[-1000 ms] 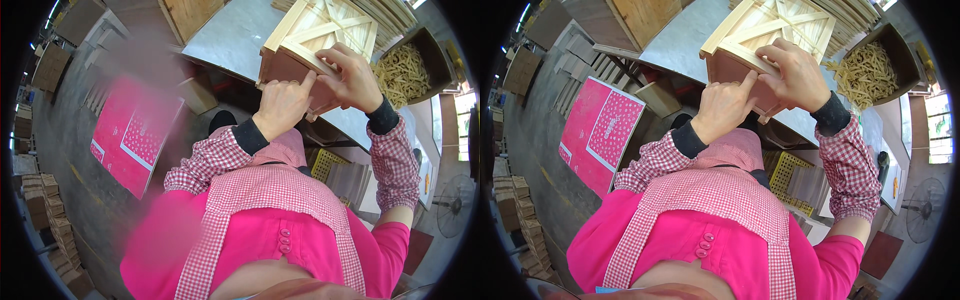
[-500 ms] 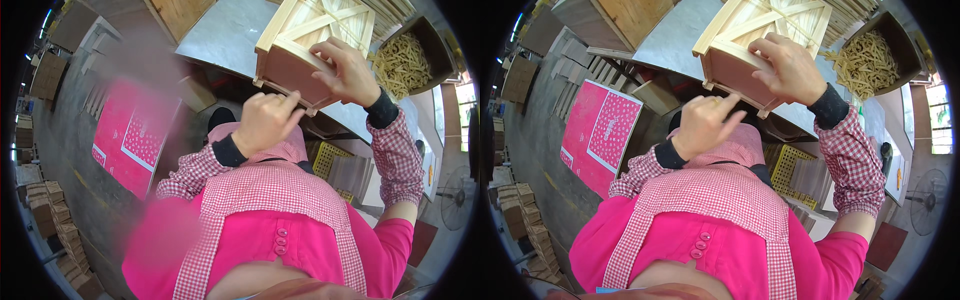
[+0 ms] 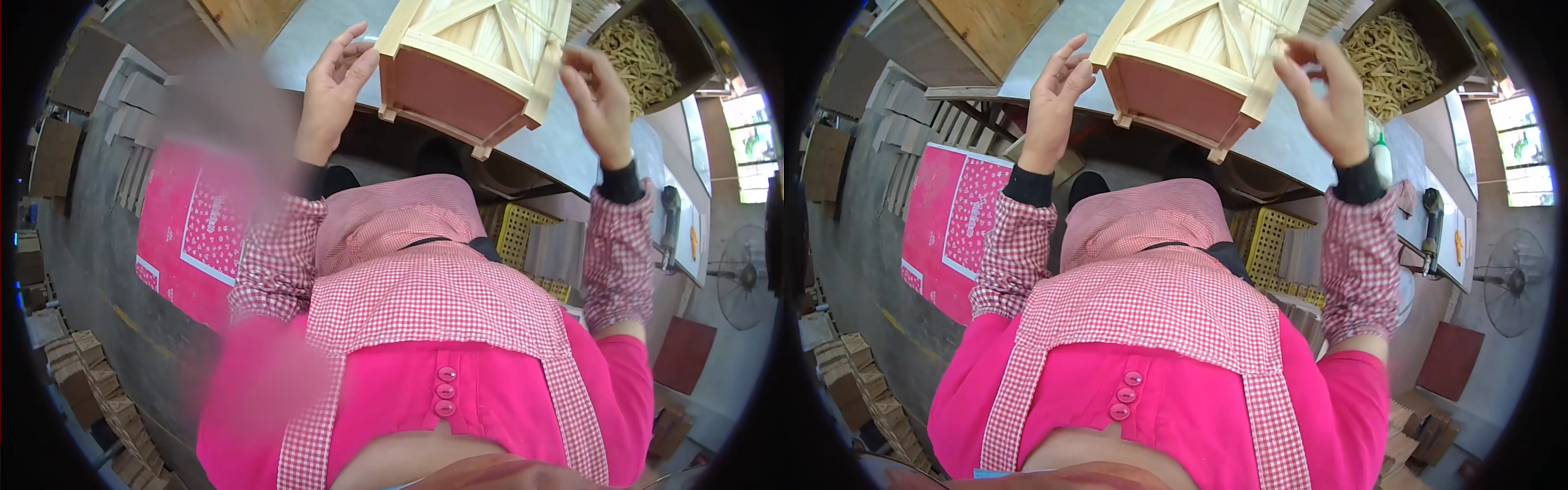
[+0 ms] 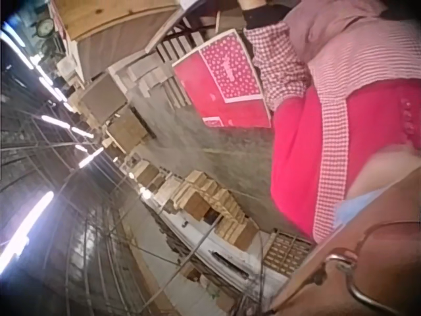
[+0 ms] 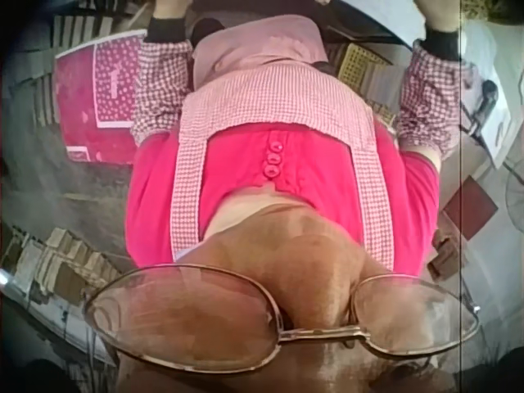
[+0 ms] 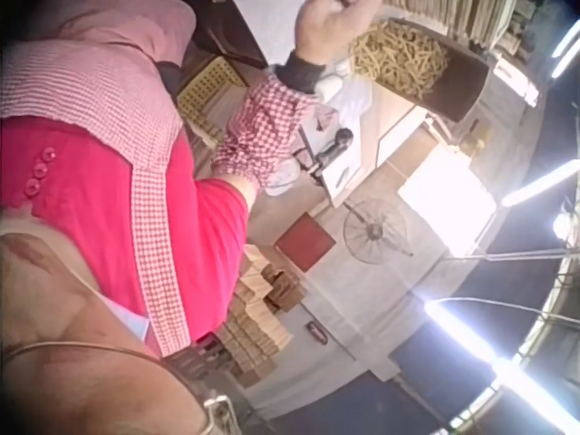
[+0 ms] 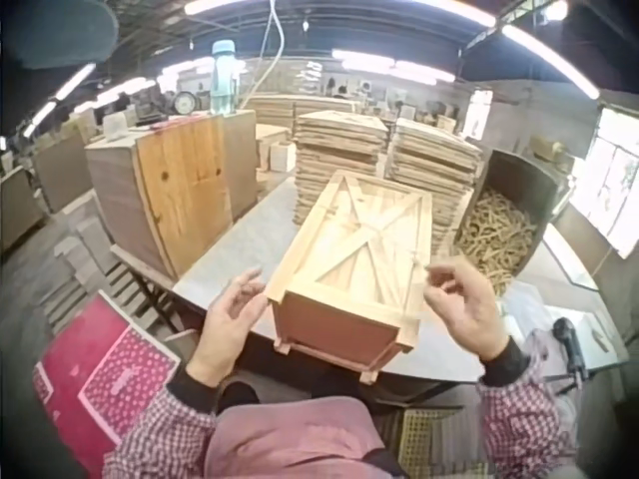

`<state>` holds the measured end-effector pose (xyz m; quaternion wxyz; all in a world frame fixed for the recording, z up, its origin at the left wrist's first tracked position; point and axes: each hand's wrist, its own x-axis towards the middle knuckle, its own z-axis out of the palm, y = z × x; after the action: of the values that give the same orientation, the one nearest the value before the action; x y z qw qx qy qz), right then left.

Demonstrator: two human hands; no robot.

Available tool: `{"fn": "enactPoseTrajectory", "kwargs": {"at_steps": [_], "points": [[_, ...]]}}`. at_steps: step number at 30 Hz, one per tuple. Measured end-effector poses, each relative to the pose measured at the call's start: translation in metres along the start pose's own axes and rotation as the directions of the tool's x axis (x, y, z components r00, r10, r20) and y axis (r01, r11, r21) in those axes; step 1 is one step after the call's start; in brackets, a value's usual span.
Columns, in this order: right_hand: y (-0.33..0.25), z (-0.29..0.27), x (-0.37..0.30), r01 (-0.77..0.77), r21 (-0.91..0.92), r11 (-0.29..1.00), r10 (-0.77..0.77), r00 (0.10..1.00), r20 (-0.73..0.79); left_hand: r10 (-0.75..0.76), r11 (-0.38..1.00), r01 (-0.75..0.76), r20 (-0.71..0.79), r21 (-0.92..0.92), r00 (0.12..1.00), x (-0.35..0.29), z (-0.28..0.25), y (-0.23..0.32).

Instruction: The person applies glue from a bottle onto wooden panels, fits the panels and square boards together to build a wooden box, secures the box with rubber bands, and places the assembled box onto a pallet.

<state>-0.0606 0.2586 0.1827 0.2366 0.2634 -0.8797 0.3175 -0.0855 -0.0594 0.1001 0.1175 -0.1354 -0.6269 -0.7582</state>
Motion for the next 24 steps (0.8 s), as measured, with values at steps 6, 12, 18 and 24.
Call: {"fn": "enactPoseTrajectory", "kwargs": {"at_steps": [6, 12, 18, 24], "points": [[-0.011, 0.043, -0.072, -0.213, 0.347, 0.913, 0.265, 0.958, -0.108, 0.024, 1.000, -0.026, 0.209, 0.009, 0.978, 0.011, -0.014, -0.015], [-0.018, 0.037, -0.058, -0.124, 0.172, 0.977, 0.146, 0.982, -0.118, 0.034, 0.987, -0.077, 0.280, 0.144, 0.959, 0.020, -0.015, -0.006], [-0.023, 0.035, -0.055, -0.040, 0.085, 0.996, 0.055, 0.981, -0.186, 0.024, 0.998, -0.042, 0.319, 0.049, 0.947, 0.025, -0.015, -0.006], [-0.018, 0.032, -0.054, -0.006, 0.110, 0.994, 0.025, 0.985, -0.173, 0.099, 0.991, -0.124, 0.333, 0.052, 0.938, 0.031, -0.018, -0.017]]}}
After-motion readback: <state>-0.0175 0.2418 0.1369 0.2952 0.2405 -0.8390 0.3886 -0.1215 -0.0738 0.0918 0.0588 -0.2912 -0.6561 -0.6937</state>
